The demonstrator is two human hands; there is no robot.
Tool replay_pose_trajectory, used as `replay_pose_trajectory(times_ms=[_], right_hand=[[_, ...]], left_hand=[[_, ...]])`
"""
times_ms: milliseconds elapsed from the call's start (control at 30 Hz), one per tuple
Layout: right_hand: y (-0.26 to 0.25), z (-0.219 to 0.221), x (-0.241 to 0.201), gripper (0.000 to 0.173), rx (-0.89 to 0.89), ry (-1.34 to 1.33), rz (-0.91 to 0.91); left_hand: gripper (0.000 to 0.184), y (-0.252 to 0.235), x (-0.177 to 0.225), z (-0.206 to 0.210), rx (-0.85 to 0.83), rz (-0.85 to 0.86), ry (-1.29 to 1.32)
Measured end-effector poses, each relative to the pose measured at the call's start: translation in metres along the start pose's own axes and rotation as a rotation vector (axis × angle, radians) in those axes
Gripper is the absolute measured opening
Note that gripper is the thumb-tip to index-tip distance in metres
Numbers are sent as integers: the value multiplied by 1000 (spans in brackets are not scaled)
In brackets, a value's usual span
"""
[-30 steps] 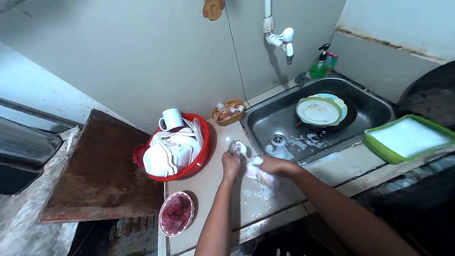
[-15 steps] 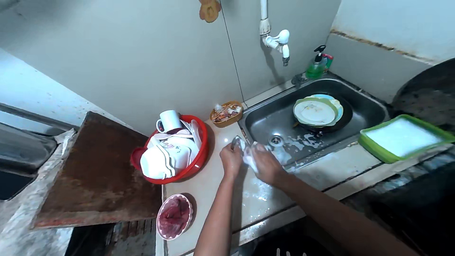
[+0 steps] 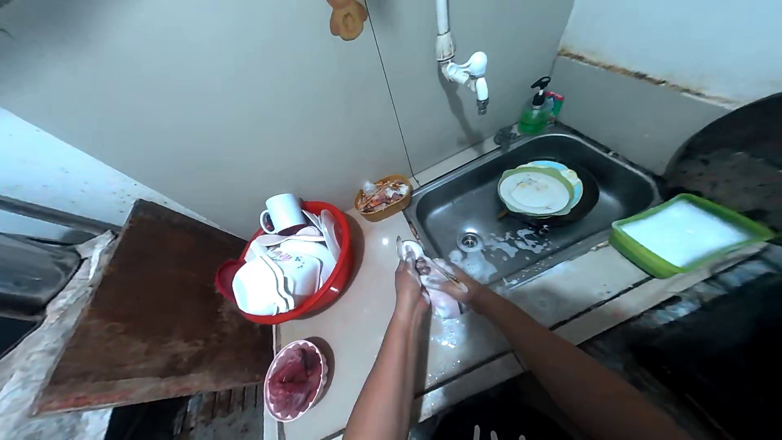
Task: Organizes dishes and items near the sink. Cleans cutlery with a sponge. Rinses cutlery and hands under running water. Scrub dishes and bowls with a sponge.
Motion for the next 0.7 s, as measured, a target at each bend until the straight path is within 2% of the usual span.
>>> replay_pose_trajectory(times_ms=[133,200,267,333,433,500,567,633,700], right_hand=[[2,7,10,43,-180,139,209],[6,12,-2,38,-195,148,175],[13,20,-7,39,-256,205,75],[20,15,-5,35,-279,274,1],[20,-15,3,30,-103,317,43],[13,-34,8,27,48,341,49],[6,-40,0,27,105,385,69],[2,-32,-14,31,77,438,100],[4,-22,-22,30,-15,540,88]], left_hand=[[27,-11,-3,-5,-4,6,26],[29,-19,7,-7,-114,65,34],[28,-27,35,-14,-133,199,45],[28,-28,70,-26,-65,303,29],[20,-20,94,-41,105,293,-41],[20,-11,71,-37,144,201,-217],[25,0,29,-23,131,57,-410],[23,4,-6,-11,71,-50,-553],[21,4,-16,-5,50,-60,-575]])
Point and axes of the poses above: each hand's wrist, its own y-axis away from the middle knuckle, its own z-axis out of the palm, x = y × z, the point moved 7 cm from there along -y, towards the middle knuckle, and after that the axes turned 15 degrees about -z, right-handed, at the moved point
